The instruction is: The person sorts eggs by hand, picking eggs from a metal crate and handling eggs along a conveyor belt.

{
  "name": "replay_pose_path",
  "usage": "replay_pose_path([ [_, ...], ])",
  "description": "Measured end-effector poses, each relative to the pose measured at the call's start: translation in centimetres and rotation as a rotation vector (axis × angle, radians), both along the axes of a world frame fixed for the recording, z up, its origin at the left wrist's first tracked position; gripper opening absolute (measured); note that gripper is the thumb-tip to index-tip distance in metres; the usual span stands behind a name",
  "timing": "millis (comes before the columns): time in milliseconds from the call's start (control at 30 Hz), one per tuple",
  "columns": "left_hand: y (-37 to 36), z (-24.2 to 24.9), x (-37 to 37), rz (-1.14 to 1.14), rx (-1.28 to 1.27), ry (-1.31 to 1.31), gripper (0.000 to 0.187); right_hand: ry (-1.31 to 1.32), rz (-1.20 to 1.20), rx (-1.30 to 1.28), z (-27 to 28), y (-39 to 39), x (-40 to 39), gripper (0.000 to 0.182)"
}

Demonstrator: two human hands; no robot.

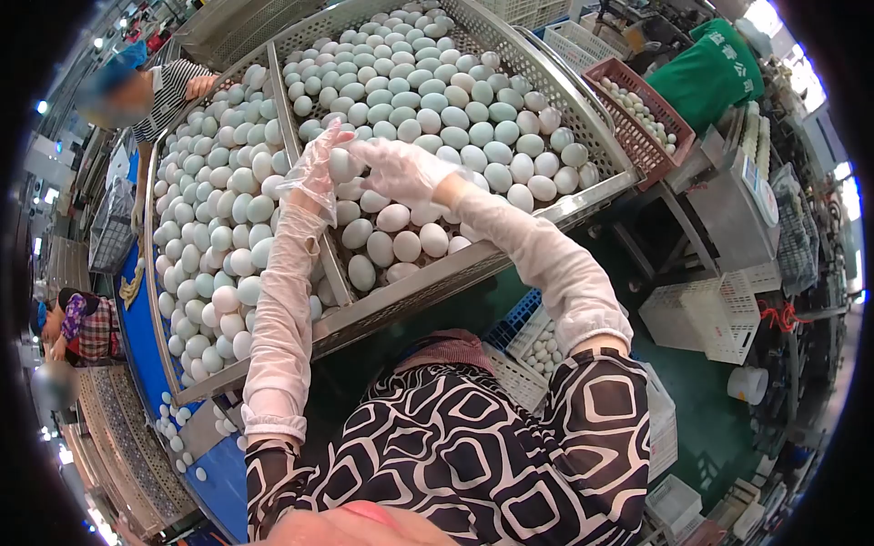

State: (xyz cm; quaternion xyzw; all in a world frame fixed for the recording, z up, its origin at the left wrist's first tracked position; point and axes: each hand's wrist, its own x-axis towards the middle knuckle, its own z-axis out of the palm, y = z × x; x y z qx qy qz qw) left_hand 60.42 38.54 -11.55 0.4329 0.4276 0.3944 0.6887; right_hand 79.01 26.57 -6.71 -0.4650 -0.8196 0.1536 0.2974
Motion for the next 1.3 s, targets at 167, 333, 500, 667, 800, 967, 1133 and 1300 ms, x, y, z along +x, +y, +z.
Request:
replay_pose_path([
  [167, -3.2, 4.9, 1.2, 0.128, -0.007, 0.149, 0.056, -0.090, -0.054, -0.172, -1.0, 6.3, -2.8, 0.043],
  [333, -4.2, 9.0, -6.9, 0.163, 0.196, 0.079, 0.049, -0.140, -0.010, -0.434, -3.2, 10.9, -5.2, 0.034],
  [500, -8.0, 10.9, -12.8, 0.214, 0.413, 0.090, 0.044, -0.256, 0.020, -0.181, -4.8, 10.5, -9.9, 0.023],
  [667, -14.8, 9.1, -18.6, 0.419, 0.730, 0.253, 0.039, -0.236, 0.039, -0.341, -8.8, 14.7, -9.2, 0.027],
  [800, -21.8, 8.1, -25.1, 0.653, 1.101, 0.555, 0.033, -0.267, 0.087, -0.241, 1.5, 12.4, -5.9, 0.050],
  [967, -31.3, 10.4, -28.7, 1.035, 0.640, 0.347, 0.027, 0.125, 0.053, 0.099, 13.9, -6.8, -11.8, 0.039],
  [1133, -37.3, 4.1, -36.9, 1.341, 0.590, 0.302, 0.030, 0.157, 1.393, -0.229, 13.5, -15.8, -25.0, 0.036],
  [1300, -49.6, -2.7, -48.0, 1.510, 0.332, 1.093, 0.047, -0.100, 0.996, -0.882, 3.9, -22.3, -47.4, 0.040],
])
